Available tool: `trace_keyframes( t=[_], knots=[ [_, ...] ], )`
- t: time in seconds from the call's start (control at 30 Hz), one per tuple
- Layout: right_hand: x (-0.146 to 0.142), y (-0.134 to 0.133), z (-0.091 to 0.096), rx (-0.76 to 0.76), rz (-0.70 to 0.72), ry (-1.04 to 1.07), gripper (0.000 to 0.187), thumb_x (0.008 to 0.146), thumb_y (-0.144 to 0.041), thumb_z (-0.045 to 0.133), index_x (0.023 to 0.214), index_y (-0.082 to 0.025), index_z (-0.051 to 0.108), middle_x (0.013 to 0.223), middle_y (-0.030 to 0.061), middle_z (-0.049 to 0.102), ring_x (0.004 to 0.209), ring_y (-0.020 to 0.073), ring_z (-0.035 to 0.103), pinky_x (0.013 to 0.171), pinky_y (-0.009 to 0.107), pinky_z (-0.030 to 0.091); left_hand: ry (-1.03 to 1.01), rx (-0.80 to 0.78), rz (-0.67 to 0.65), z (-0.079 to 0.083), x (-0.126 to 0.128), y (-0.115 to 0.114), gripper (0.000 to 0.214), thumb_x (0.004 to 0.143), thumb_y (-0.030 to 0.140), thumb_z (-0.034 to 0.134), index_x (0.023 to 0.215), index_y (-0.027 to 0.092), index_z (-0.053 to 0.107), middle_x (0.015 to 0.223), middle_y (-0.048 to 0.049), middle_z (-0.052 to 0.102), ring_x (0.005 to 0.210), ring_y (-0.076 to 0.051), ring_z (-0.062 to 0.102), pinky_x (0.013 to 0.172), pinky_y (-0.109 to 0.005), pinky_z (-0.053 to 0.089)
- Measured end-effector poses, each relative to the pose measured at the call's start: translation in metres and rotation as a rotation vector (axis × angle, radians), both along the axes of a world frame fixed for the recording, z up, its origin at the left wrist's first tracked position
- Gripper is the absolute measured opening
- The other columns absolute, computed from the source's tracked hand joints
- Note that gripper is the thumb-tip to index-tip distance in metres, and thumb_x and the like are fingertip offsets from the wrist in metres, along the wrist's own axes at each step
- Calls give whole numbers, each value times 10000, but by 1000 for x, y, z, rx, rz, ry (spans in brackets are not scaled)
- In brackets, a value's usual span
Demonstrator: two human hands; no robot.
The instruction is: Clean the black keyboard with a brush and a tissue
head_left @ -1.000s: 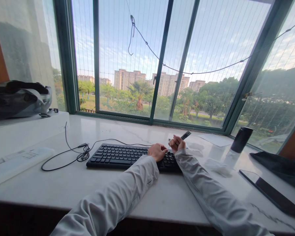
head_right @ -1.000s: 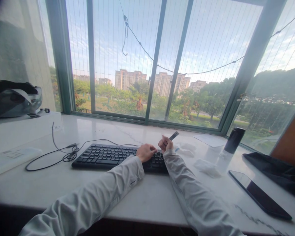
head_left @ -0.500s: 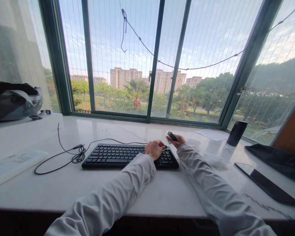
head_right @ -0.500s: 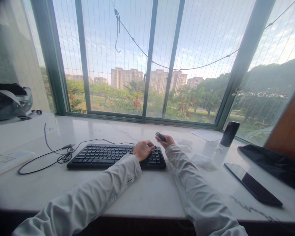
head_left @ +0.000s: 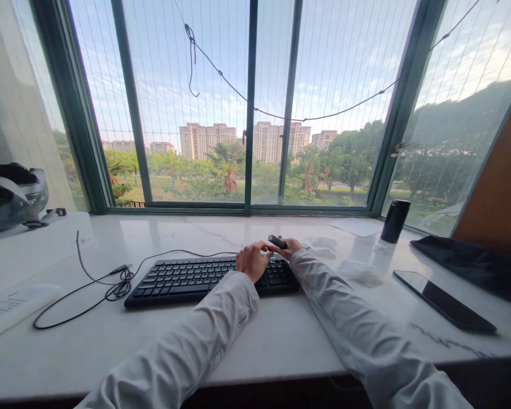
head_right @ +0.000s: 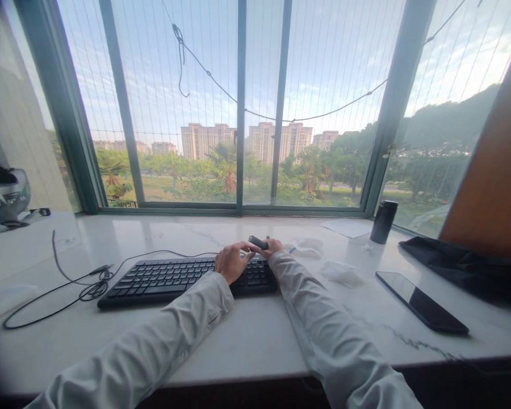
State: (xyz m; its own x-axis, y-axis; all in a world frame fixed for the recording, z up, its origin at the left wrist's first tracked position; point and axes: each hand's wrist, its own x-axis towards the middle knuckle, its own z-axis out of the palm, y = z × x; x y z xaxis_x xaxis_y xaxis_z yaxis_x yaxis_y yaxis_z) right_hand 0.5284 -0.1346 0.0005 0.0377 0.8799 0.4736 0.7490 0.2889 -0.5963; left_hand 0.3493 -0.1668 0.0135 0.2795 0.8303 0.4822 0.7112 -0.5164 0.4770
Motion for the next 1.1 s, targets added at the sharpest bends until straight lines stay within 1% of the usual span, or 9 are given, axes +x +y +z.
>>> trace_keyframes(
  t=[0.13,0.23,0.33,0.4,0.53,0.67,0.8,0.93,1.1],
  knots=[
    [-3,2,-3,-25,-12,-31,397,623,-434,735,416,-152,547,367,-64,310,416,63,332,425,199,226,43,6,32,-2,-1,1,236,809,515,580,969,386,696,1015,42,696,967,-206,619,793,-299,430],
    [-2,3,-1,-29,-53,-20,308,637,-397,736,461,-171,622,375,-43,419,444,89,421,454,210,297,76,3,43,0,-1,1,250,803,516,584,986,389,697,996,33,705,968,-218,622,791,-303,435],
    [4,-2,3,-86,-210,-81,215,701,-409,675,606,-221,717,592,23,646,615,158,585,573,246,400,105,-7,50,1,0,1,238,786,475,616,976,361,702,989,22,712,964,-227,625,788,-305,441],
    [8,-7,4,-179,-363,-197,208,726,-419,640,741,-242,747,795,77,709,758,220,640,656,295,439,117,-1,39,2,0,1,235,781,451,626,978,346,698,987,21,714,957,-221,628,791,-300,441],
    [10,-13,6,-306,-470,-362,290,750,-387,607,967,-235,725,997,139,695,905,279,649,747,366,461,127,33,49,6,-3,4,239,787,447,614,992,340,678,937,33,723,927,-208,636,772,-293,437],
    [12,-17,12,-355,-500,-378,334,762,-362,597,1041,-204,690,1051,161,675,962,287,634,777,375,460,130,27,47,17,-10,15,194,776,434,623,932,334,681,896,55,724,893,-188,645,749,-275,438],
    [15,-19,16,-399,-495,-384,360,753,-341,620,1067,-174,670,1088,182,657,1015,293,613,815,380,449,157,-2,-19,35,-7,44,216,762,421,639,907,266,684,861,27,724,833,-156,658,719,-232,445],
    [17,-17,17,-421,-480,-385,379,742,-330,639,1087,-175,655,1106,175,649,1044,292,603,840,383,445,234,-116,-153,52,20,89,278,761,403,641,961,212,675,858,4,723,547,-93,613,595,-208,442],
    [17,-14,17,-457,-470,-402,395,736,-303,639,1113,-184,639,1125,164,641,1061,284,599,850,388,449,292,-200,-149,45,64,142,256,735,361,683,887,157,712,715,-39,710,586,-120,633,621,-214,454]
  ],
)
